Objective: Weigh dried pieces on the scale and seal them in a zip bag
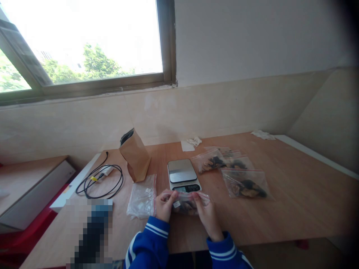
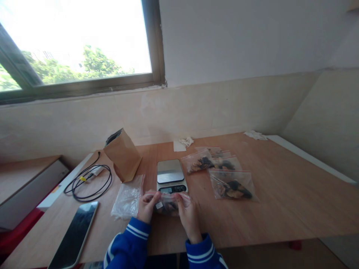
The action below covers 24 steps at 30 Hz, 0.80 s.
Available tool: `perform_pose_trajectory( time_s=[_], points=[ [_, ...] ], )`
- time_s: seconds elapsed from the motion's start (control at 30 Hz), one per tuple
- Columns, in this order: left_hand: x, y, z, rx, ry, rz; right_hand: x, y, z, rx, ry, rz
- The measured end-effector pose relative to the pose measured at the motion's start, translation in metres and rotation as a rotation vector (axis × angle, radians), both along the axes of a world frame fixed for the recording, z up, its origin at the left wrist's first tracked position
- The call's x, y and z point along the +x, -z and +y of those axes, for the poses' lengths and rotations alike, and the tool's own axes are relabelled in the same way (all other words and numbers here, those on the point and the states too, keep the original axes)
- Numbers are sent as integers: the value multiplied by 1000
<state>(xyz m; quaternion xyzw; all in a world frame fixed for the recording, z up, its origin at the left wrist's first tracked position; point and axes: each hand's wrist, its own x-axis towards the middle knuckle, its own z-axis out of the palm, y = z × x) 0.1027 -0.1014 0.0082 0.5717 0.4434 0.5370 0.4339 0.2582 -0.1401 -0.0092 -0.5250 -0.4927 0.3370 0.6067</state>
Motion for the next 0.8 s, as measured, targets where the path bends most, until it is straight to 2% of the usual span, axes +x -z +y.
perform_pose_trajectory(
  time_s=[0.13,0.33,0.5,0.63,0.73,0.8],
  points=[
    [-1,3,1,-14,-25,12,4,3,0,-39,-51,25],
    [-1,13,4,-131,45,0,20,1,-8,-56,-170,59],
    [0,8,3,-179,31,-75,23,-2,-10,-113,-38,178],
    [0,4,1,-216,63,-85,25,2,-9,-140,111,147],
    [-1,5,1,-253,91,-96,25,4,-9,-127,118,132],
    [-3,7,1,-209,99,-69,26,2,-9,-113,101,135]
  ],
)
